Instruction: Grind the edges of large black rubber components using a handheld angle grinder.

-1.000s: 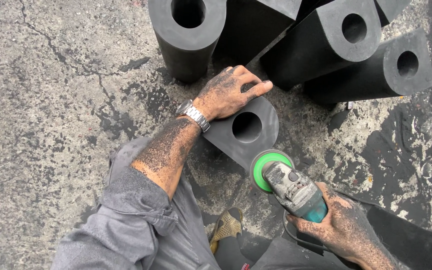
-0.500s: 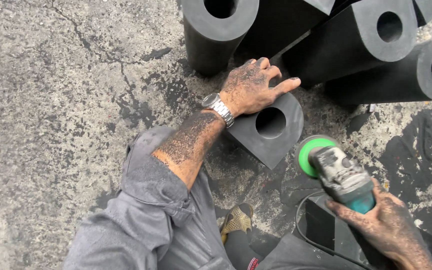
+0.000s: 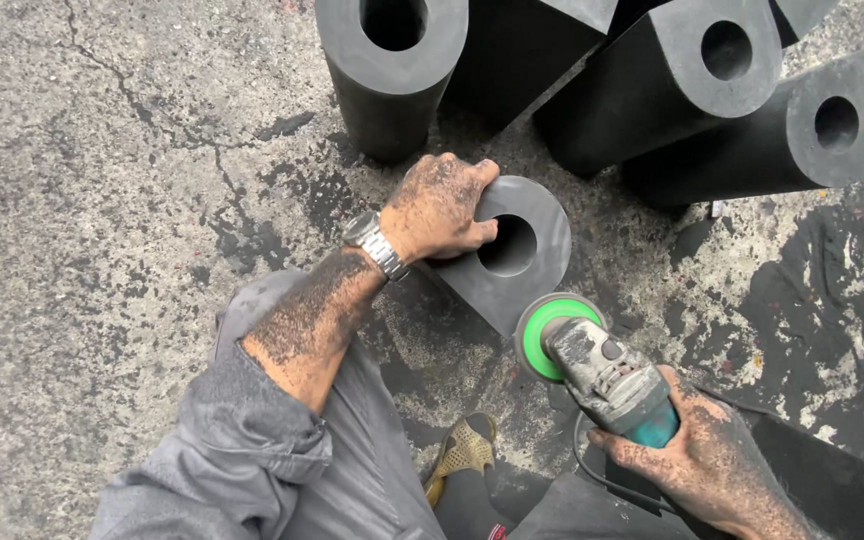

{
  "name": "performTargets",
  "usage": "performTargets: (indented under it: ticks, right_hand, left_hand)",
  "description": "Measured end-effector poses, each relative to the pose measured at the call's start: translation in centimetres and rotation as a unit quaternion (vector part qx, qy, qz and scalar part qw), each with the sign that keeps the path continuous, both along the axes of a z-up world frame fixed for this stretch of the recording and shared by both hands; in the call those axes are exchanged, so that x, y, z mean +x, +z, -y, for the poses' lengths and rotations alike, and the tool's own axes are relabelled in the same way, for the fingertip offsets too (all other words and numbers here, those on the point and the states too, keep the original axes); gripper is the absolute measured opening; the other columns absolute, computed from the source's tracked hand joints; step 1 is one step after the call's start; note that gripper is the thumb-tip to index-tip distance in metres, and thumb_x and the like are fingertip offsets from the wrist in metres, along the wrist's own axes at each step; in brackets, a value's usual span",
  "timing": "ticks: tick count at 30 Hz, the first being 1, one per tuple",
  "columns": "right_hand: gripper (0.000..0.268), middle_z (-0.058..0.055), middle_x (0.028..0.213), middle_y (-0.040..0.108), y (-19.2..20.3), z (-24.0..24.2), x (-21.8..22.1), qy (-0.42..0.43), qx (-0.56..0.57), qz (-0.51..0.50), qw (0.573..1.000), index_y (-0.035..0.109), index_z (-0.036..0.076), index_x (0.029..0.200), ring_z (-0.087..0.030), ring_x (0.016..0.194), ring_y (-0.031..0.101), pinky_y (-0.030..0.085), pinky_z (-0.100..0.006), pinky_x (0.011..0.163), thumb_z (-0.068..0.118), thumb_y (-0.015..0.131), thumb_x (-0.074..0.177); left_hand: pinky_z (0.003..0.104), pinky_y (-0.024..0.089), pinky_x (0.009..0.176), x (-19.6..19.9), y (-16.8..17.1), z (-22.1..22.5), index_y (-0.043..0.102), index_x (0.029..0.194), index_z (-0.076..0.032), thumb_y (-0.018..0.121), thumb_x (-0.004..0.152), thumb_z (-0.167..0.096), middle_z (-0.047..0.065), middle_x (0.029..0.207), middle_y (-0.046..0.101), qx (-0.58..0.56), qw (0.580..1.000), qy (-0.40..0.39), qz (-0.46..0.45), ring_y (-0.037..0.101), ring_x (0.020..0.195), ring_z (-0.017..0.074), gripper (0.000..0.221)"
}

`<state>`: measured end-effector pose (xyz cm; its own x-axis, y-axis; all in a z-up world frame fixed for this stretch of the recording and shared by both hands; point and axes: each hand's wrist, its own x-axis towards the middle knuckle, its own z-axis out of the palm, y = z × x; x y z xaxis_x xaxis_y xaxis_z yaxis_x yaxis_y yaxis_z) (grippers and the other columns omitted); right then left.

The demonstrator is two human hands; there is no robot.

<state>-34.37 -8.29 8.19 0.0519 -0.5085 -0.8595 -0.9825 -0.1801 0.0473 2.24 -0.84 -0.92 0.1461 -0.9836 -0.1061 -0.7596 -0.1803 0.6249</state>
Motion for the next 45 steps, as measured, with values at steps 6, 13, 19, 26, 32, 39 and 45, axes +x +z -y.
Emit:
performTargets:
  ticks: [6,13,19,26,32,39,45]
  right_hand:
    - [0.096,-0.013,0.109,0.071,2.0,-1.7,3.7,-0.005,0.033,0.001,0.999,0.047,0.014,0.144,-0.023,0.112,0.073,0.058,-0.044,0.105,0.058,0.086,0.068]
    - [0.114,-0.018,0.115,0.061,-1.0,-2.4,1.7,-0.149,0.059,0.112,0.981,0.034,0.009,0.150,-0.026,0.113,0.068,0.057,-0.050,0.100,0.044,0.093,0.059]
    - [0.095,-0.012,0.104,0.073,1.7,0.6,5.1,-0.047,-0.001,0.074,0.996,0.054,0.017,0.139,-0.025,0.102,0.074,0.063,-0.047,0.096,0.065,0.088,0.065]
    - [0.088,-0.010,0.103,0.069,1.4,-0.1,4.6,0.024,0.037,0.025,0.999,0.058,0.027,0.139,-0.020,0.103,0.071,0.063,-0.046,0.095,0.065,0.091,0.066]
    - [0.082,-0.014,0.104,0.075,-0.8,2.4,1.9,-0.047,0.039,0.138,0.988,0.062,0.017,0.136,-0.029,0.097,0.076,0.062,-0.052,0.088,0.059,0.083,0.068]
    - [0.090,-0.012,0.102,0.073,0.4,1.9,4.3,-0.001,0.040,0.088,0.995,0.055,0.015,0.140,-0.023,0.103,0.073,0.060,-0.048,0.096,0.054,0.092,0.068]
    - [0.077,-0.012,0.100,0.075,2.0,1.7,6.3,-0.041,0.010,0.105,0.994,0.064,0.017,0.129,-0.023,0.098,0.074,0.063,-0.045,0.095,0.050,0.093,0.066]
  left_hand:
    - [0.042,0.059,0.084,2.0,-0.8,1.3,0.070,0.119,-0.017,0.076,0.068,-0.027,0.009,0.096,0.076,-0.077,0.985,-0.066,-0.142,0.075,0.087,0.0268,0.052]
    - [0.043,0.055,0.090,1.3,-0.6,0.8,0.069,0.118,-0.019,0.080,0.089,-0.034,0.005,0.114,0.068,-0.168,0.984,-0.010,-0.049,0.062,0.108,0.0231,0.034]
    - [0.039,0.057,0.079,1.1,-2.8,0.9,0.069,0.124,-0.032,0.067,0.097,-0.021,0.004,0.114,0.066,-0.286,0.941,-0.032,0.177,0.060,0.105,0.0269,0.029]
    - [0.039,0.058,0.079,1.1,-3.2,1.0,0.068,0.127,-0.032,0.068,0.097,-0.019,0.004,0.115,0.065,-0.286,0.938,-0.040,0.191,0.061,0.108,0.0261,0.033]
    - [0.039,0.058,0.079,0.9,-3.4,1.0,0.068,0.127,-0.028,0.069,0.099,-0.019,0.006,0.113,0.065,-0.267,0.946,-0.023,0.184,0.061,0.107,0.0272,0.030]
    - [0.038,0.058,0.078,1.0,-3.1,0.9,0.069,0.126,-0.030,0.069,0.094,-0.018,0.005,0.112,0.067,-0.265,0.946,-0.012,0.188,0.061,0.106,0.0263,0.034]
    - [0.038,0.058,0.079,0.8,-3.4,1.2,0.069,0.127,-0.028,0.069,0.096,-0.017,0.005,0.111,0.066,-0.271,0.945,-0.022,0.181,0.060,0.107,0.0264,0.033]
